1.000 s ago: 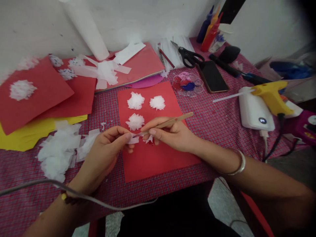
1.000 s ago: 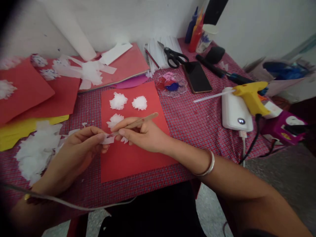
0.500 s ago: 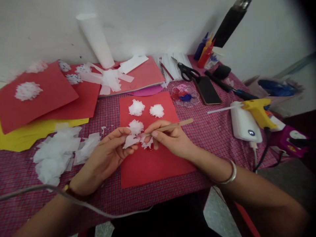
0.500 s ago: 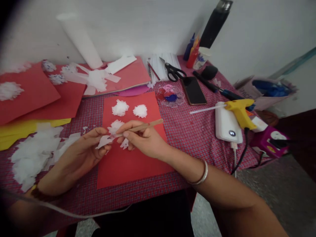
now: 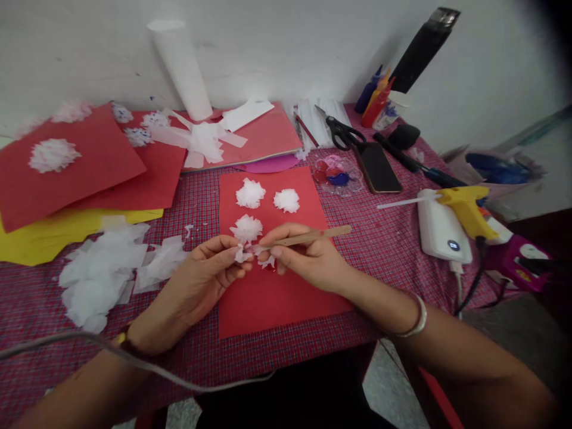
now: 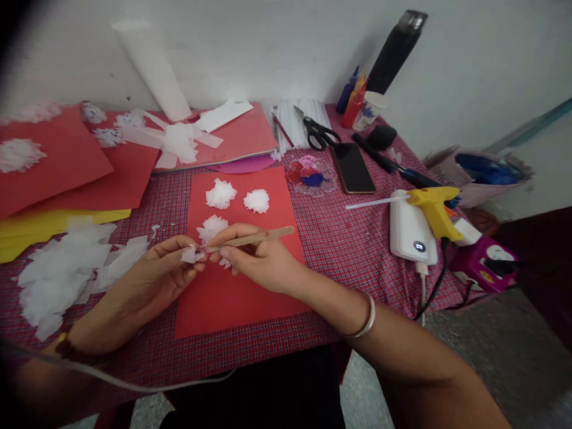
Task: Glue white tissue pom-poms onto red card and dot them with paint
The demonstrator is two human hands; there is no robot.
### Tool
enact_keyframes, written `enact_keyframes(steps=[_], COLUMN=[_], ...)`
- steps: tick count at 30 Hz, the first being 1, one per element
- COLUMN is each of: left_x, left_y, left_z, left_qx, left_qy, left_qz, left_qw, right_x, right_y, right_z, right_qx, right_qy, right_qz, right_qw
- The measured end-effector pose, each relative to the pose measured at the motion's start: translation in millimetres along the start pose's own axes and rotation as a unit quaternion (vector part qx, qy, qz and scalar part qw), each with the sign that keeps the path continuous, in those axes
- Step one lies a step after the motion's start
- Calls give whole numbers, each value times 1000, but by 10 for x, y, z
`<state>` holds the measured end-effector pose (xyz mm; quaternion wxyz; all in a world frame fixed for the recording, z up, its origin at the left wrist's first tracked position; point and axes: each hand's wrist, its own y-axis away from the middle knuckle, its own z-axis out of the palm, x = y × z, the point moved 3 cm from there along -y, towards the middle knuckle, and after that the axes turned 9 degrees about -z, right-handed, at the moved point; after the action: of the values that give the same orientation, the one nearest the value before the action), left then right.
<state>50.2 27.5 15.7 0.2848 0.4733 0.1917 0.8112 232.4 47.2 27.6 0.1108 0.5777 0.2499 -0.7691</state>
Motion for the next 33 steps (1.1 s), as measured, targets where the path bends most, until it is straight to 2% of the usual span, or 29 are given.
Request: enact_keyframes(steps=[3,9,18,24,29,33], left_x=[14,12,22,-5,-37,-12], left_y=[19,46,28,47,26,51], left_z=[20,40,84,68,63,69], left_qx=[15,80,-37,1,11,3], left_qy=[-28,-108,-41,-83,-75,-69], left_qz=[29,87,34,52,44,47], left_qw=[999,987,998,995,996,996], right_x=[20,2,18,-37,-62,-18], right_y=[12,31,20,36,32,15], right_z=[20,33,20,16,33,22], right_qx=[6,14,9,13,4,-5], right_qy=[-9,-3,15,42,78,100], right_qz=[10,10,-15,-21,-53,-48], right_qw=[1000,1000,1000,999,996,994])
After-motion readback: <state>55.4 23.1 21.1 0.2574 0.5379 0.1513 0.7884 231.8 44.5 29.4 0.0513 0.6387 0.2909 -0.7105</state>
